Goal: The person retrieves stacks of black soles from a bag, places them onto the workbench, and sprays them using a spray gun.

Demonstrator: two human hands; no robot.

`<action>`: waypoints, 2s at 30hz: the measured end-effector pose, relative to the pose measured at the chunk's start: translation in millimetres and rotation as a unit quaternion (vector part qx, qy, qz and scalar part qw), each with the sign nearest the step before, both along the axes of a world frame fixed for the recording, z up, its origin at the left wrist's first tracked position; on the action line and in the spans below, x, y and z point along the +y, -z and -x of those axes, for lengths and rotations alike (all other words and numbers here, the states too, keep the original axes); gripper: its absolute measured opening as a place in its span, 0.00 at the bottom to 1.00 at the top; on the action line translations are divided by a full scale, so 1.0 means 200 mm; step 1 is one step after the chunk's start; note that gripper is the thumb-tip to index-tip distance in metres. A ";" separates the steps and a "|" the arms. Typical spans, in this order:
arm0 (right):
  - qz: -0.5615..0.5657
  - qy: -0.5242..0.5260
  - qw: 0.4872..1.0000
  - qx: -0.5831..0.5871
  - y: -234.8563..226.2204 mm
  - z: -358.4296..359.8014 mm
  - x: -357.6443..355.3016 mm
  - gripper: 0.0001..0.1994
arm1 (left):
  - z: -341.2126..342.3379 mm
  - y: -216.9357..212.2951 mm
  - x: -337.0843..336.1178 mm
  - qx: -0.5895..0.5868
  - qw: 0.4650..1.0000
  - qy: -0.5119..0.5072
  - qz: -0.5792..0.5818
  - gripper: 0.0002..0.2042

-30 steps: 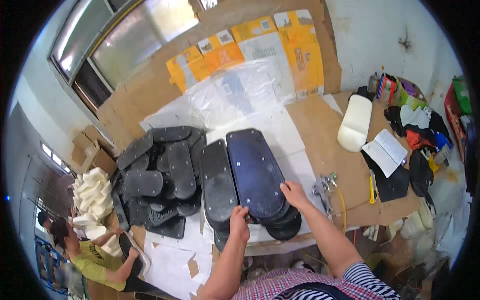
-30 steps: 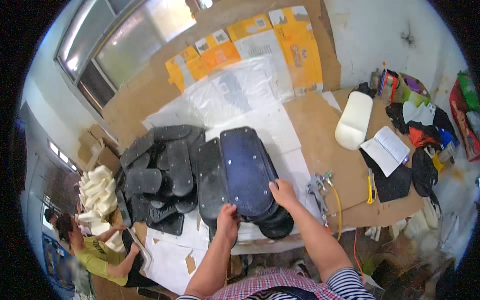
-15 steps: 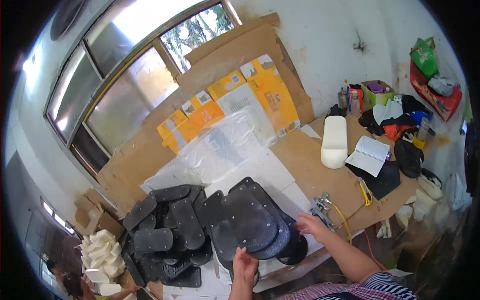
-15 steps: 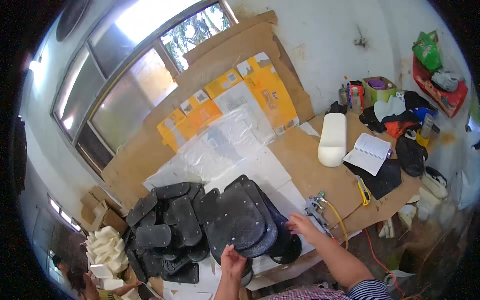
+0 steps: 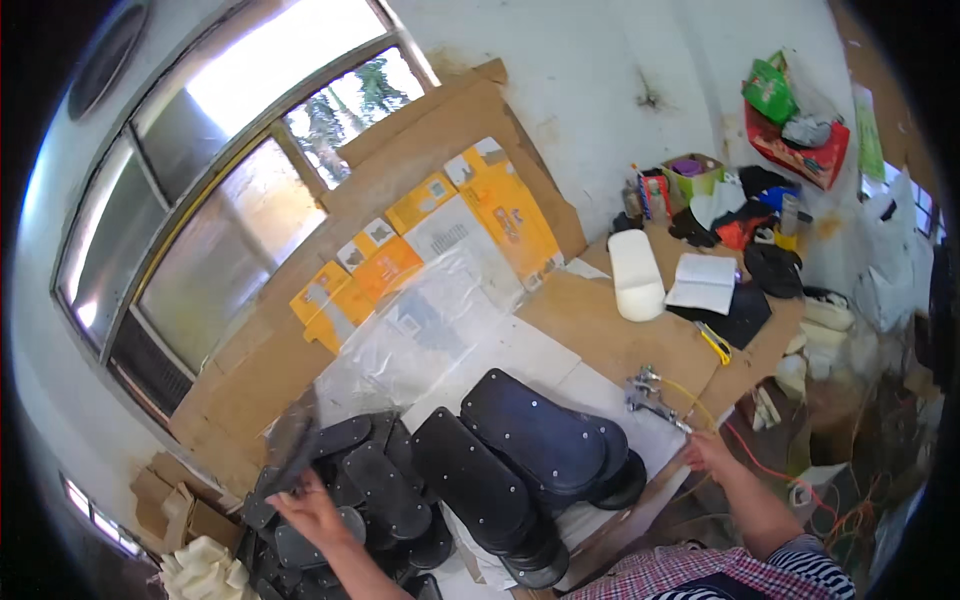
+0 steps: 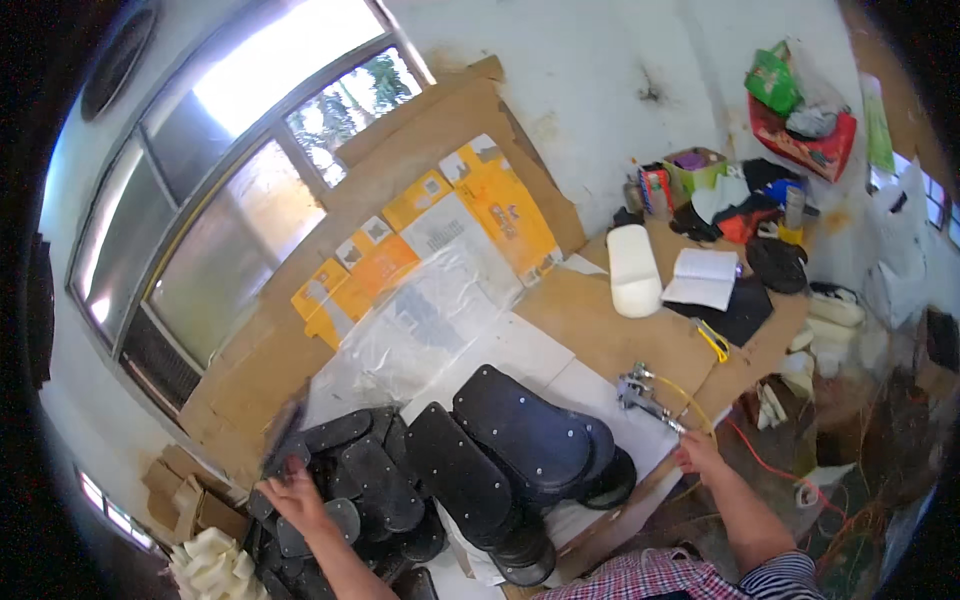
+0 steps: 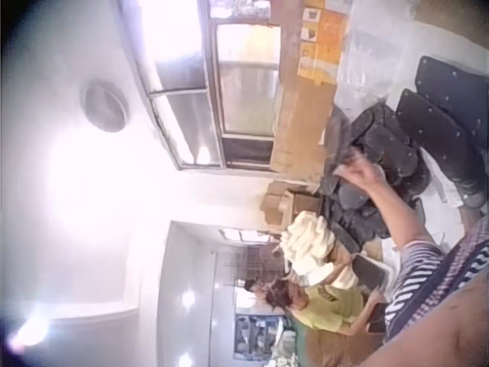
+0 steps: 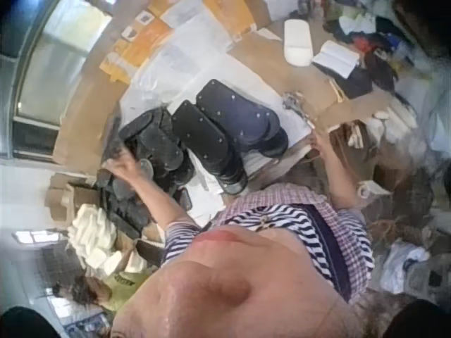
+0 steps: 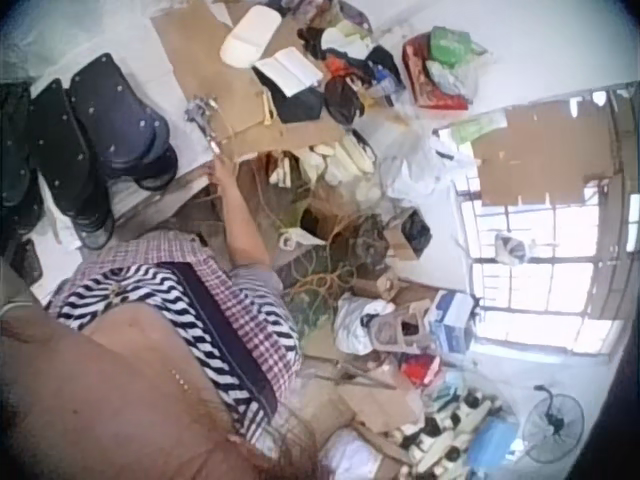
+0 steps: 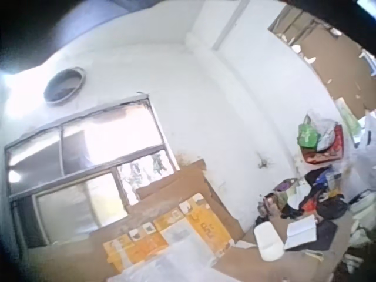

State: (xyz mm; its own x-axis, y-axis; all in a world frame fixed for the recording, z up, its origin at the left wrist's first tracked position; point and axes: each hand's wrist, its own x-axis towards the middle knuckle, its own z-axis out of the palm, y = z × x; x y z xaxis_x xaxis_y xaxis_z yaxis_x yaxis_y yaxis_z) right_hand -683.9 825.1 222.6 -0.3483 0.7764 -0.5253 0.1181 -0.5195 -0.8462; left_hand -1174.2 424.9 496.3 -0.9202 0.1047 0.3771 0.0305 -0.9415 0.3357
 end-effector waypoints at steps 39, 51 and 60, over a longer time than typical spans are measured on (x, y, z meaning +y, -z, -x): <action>0.099 0.420 0.752 -0.498 0.39 -2.24 -2.49 0.21 | -1.44 2.05 1.13 -0.072 0.461 0.508 0.724 0.33; -0.157 0.199 0.579 -0.775 0.31 -3.30 -1.87 0.13 | -2.36 2.27 1.17 0.212 0.453 0.614 0.610 0.16; -0.357 0.154 0.593 -0.705 0.44 -3.71 -1.95 0.07 | -3.79 2.00 0.69 0.118 0.448 0.524 0.715 0.15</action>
